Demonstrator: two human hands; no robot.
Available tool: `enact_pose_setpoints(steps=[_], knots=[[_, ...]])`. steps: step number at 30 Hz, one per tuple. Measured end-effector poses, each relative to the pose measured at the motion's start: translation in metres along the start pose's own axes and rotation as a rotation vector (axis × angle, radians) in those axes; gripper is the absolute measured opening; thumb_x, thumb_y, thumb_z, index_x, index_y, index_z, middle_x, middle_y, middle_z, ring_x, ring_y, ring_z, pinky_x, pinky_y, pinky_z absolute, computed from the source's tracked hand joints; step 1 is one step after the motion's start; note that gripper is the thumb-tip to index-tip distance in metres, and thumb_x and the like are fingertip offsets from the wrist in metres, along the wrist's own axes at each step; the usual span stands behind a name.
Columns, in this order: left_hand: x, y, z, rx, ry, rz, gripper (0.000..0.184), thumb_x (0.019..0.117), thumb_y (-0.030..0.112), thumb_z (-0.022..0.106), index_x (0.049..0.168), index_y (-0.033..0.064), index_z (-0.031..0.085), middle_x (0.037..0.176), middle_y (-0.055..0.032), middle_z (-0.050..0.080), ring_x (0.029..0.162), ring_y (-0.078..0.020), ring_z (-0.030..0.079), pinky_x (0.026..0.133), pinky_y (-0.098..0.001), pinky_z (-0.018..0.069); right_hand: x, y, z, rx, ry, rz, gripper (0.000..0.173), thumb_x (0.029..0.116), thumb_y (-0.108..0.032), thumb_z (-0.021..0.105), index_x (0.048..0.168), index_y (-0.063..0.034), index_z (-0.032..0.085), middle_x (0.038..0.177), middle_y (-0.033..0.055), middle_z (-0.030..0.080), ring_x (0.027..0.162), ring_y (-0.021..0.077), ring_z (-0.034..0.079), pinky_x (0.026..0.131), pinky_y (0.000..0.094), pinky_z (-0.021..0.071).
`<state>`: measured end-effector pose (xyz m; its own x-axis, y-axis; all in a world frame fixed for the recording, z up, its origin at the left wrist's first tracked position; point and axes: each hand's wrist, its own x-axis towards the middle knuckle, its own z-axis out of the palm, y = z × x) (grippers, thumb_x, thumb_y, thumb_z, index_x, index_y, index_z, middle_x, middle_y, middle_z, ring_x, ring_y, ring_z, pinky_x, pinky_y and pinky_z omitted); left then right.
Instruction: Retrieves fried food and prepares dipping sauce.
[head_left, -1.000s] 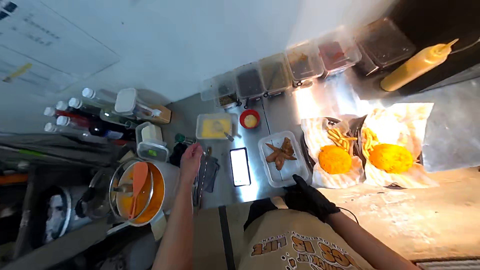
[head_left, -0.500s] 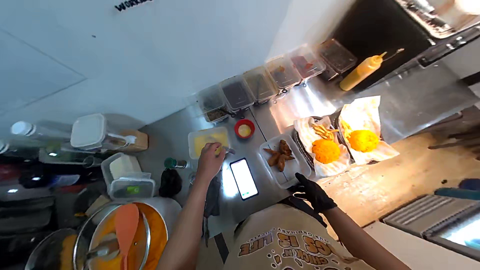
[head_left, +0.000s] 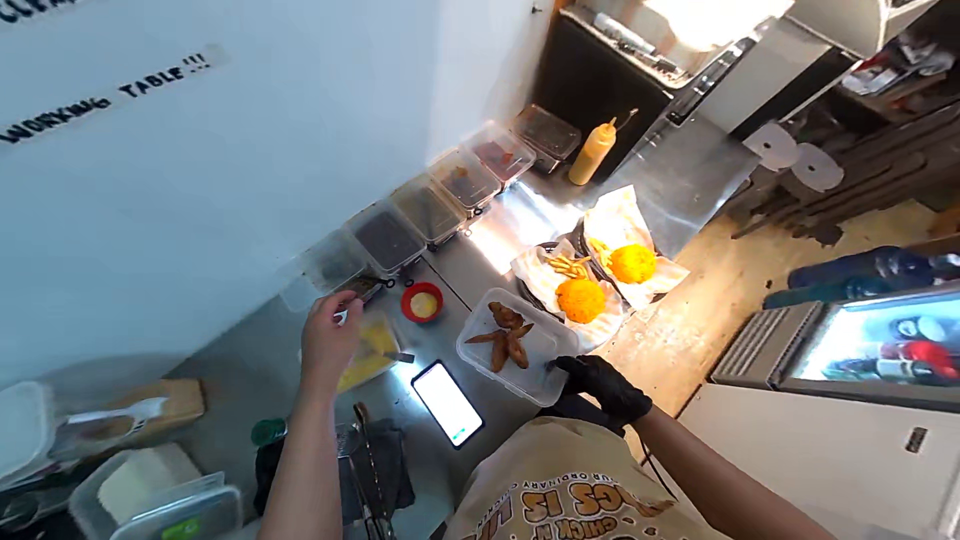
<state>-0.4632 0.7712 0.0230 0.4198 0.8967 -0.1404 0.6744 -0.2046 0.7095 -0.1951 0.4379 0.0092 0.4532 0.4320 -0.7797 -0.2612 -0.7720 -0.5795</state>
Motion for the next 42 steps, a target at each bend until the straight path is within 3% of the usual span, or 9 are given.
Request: enact_pose_setpoints(steps=[2, 12, 15, 20, 24, 28, 31, 36, 42], knots=[[-0.001, 0.001, 0.0, -0.014, 0.019, -0.035, 0.036, 0.1072, 0.028, 0.055, 0.132, 0.0026, 0.063, 0.138, -0.0204, 0.058, 0.122, -0.0331, 0.061, 0.101, -0.0537, 0.051, -0.011, -0.017, -0.011, 0.018, 0.061, 0.045, 0.028, 0.11, -0.022, 0.046, 0.107, -0.0037, 0.068, 0.091, 0.0046, 0.072, 0.083, 0.0134, 0.07, 0.082, 0.0331, 0.0595], [-0.024, -0.016, -0.026, -0.087, 0.351, -0.324, 0.044, 0.1081, 0.029, 0.052, 0.136, -0.0045, 0.057, 0.134, -0.0272, 0.06, 0.124, -0.0364, 0.061, 0.107, -0.0532, 0.0472, 0.039, -0.013, -0.12, 0.254, -0.118, -0.313, 0.023, 0.1046, -0.019, 0.049, 0.114, -0.0024, 0.062, 0.099, 0.0064, 0.076, 0.085, 0.0173, 0.074, 0.078, 0.0349, 0.0639], [-0.043, -0.008, -0.014, -0.057, 0.352, -0.391, 0.044, 0.1078, 0.028, 0.053, 0.135, -0.006, 0.057, 0.134, -0.028, 0.06, 0.124, -0.0374, 0.061, 0.107, -0.0543, 0.0468, 0.058, -0.028, -0.141, 0.217, -0.143, -0.343, 0.021, 0.1031, -0.019, 0.051, 0.114, -0.004, 0.061, 0.095, 0.0019, 0.076, 0.082, 0.0129, 0.074, 0.076, 0.0309, 0.0639], [-0.073, 0.009, 0.024, -0.047, 0.321, -0.534, 0.044, 0.1074, 0.031, 0.053, 0.136, -0.0018, 0.059, 0.138, -0.0254, 0.059, 0.127, -0.0379, 0.059, 0.107, -0.0579, 0.0457, 0.09, -0.056, -0.161, 0.24, -0.16, -0.319, 0.02, 0.1061, -0.008, 0.048, 0.116, 0.005, 0.061, 0.099, 0.0083, 0.076, 0.088, 0.0172, 0.076, 0.083, 0.0349, 0.064], [-0.101, 0.026, 0.057, -0.034, 0.257, -0.615, 0.044, 0.1073, 0.029, 0.054, 0.138, -0.0016, 0.056, 0.14, -0.0257, 0.057, 0.125, -0.0384, 0.06, 0.105, -0.0574, 0.0477, 0.107, -0.061, -0.165, 0.19, -0.221, -0.365, 0.02, 0.1043, -0.018, 0.05, 0.114, -0.005, 0.061, 0.096, -0.0005, 0.074, 0.083, 0.0112, 0.073, 0.078, 0.0294, 0.0635], [-0.119, 0.018, 0.091, 0.119, 0.156, -0.579, 0.049, 0.1047, 0.024, 0.058, 0.148, 0.0041, 0.049, 0.127, -0.023, 0.064, 0.113, -0.0351, 0.066, 0.098, -0.0541, 0.054, 0.113, -0.067, -0.156, 0.196, -0.265, -0.361, 0.022, 0.1034, -0.021, 0.053, 0.115, -0.0051, 0.062, 0.098, 0.0008, 0.074, 0.086, 0.0128, 0.074, 0.079, 0.0305, 0.0639], [-0.119, 0.012, 0.097, 0.199, 0.175, -0.581, 0.053, 0.1022, 0.023, 0.063, 0.15, 0.0061, 0.047, 0.132, -0.0244, 0.061, 0.117, -0.0386, 0.063, 0.1, -0.0563, 0.0515, 0.111, -0.065, -0.145, 0.215, -0.291, -0.34, 0.022, 0.1031, -0.02, 0.054, 0.116, -0.0049, 0.062, 0.1, 0.0023, 0.075, 0.087, 0.0142, 0.074, 0.08, 0.0319, 0.0637], [-0.099, 0.004, 0.082, 0.436, 0.121, -0.39, 0.036, 0.094, 0.02, 0.075, 0.123, -0.0003, 0.068, 0.141, -0.025, 0.055, 0.13, -0.0462, 0.052, 0.106, -0.0629, 0.0447, 0.09, -0.058, -0.118, 0.201, -0.319, -0.287, 0.024, 0.1061, -0.019, 0.048, 0.12, -0.0036, 0.059, 0.103, 0.004, 0.074, 0.09, 0.0152, 0.074, 0.079, 0.0329, 0.0635], [-0.076, -0.022, 0.073, 0.538, -0.051, -0.118, 0.025, 0.0957, 0.021, 0.073, 0.11, 0.0006, 0.071, 0.142, -0.0202, 0.056, 0.135, -0.0423, 0.049, 0.113, -0.0601, 0.0377, 0.065, -0.027, -0.07, 0.16, -0.307, -0.214, 0.026, 0.1061, -0.024, 0.051, 0.116, -0.0026, 0.062, 0.098, 0.005, 0.074, 0.087, 0.0156, 0.073, 0.078, 0.0339, 0.0638]])
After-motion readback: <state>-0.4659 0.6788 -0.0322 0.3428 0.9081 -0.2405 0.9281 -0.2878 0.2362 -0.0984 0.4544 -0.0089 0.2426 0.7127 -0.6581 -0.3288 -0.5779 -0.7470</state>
